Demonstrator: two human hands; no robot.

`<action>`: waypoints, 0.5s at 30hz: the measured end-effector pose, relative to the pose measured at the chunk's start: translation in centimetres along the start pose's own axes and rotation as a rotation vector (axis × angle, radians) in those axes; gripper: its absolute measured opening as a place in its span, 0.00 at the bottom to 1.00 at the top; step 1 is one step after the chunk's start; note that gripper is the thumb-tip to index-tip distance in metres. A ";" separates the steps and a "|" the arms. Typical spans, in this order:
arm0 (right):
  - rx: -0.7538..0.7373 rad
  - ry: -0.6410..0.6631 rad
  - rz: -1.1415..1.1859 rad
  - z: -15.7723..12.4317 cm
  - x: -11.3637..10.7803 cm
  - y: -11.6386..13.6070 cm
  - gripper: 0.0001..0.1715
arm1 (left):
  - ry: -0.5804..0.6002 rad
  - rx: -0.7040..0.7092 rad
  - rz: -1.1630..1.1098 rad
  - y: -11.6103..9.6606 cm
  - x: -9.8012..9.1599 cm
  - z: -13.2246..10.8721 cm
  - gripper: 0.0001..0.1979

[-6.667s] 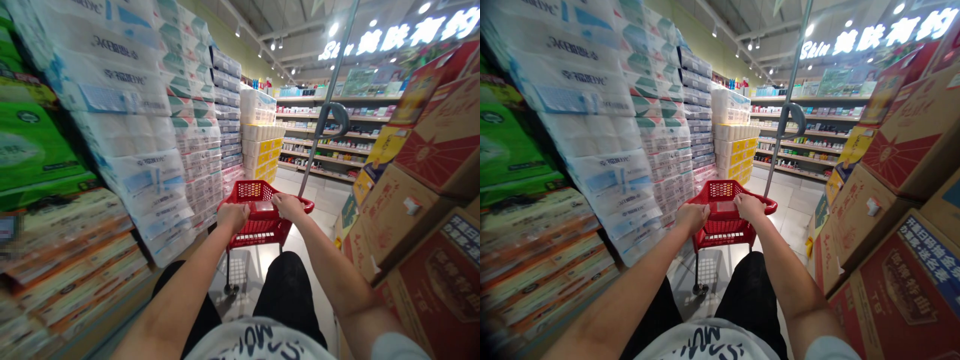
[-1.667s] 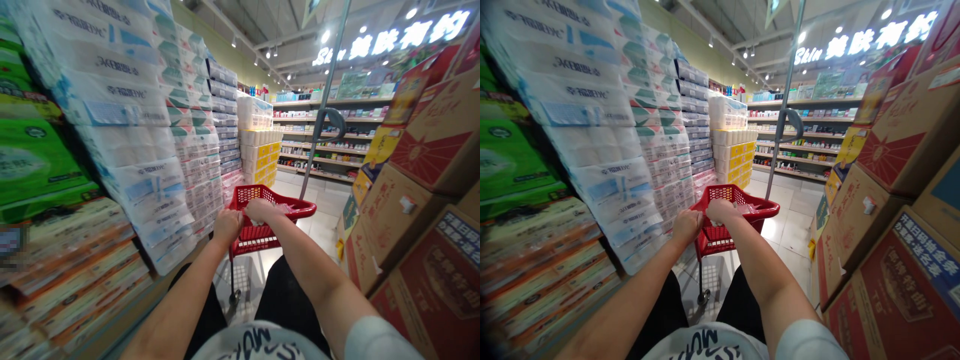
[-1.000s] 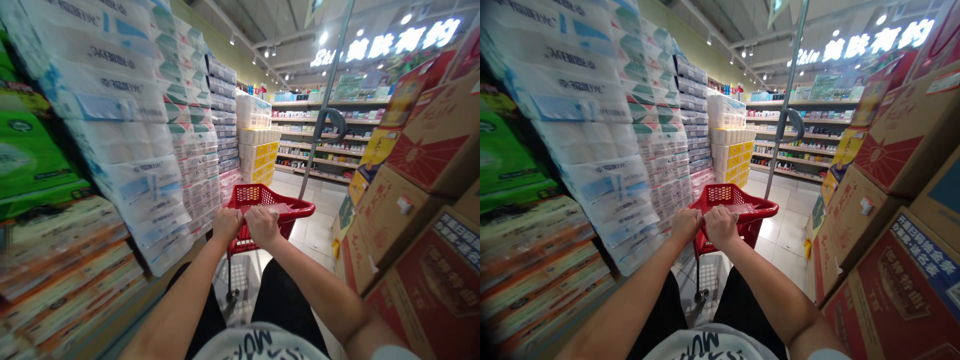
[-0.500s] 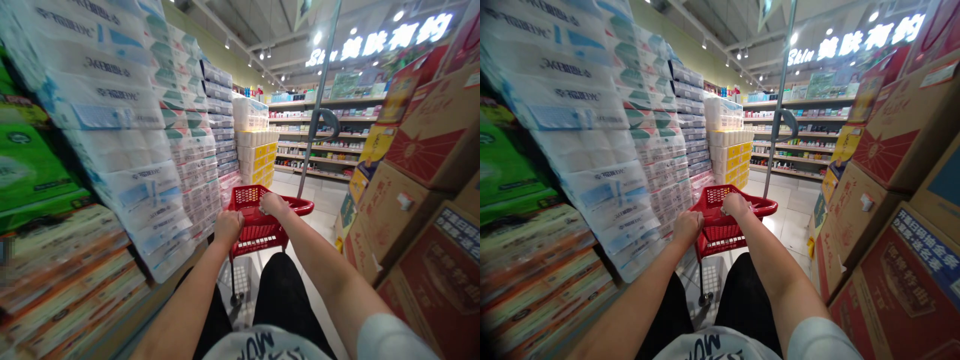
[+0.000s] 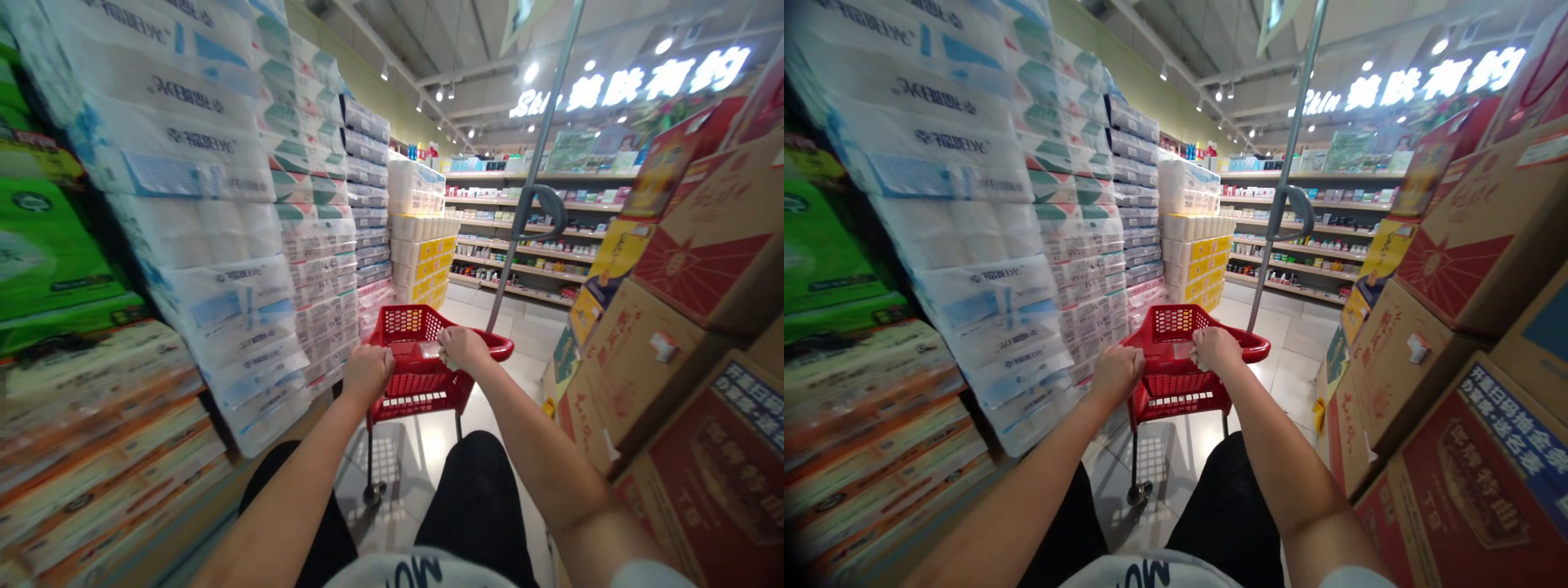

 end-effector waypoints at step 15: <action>0.162 -0.510 0.303 -4.1 3.4 -0.2 0.25 | -0.013 -0.027 0.008 0.5 -0.5 -0.6 0.25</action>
Point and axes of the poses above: each hand's wrist, its own z-axis towards the middle knuckle, its own x-axis out of the palm, y = z × x, the point moved 1 cm from there along z, towards the middle knuckle, and after that the axes turned 10 degrees about x, right-handed, at the moved point
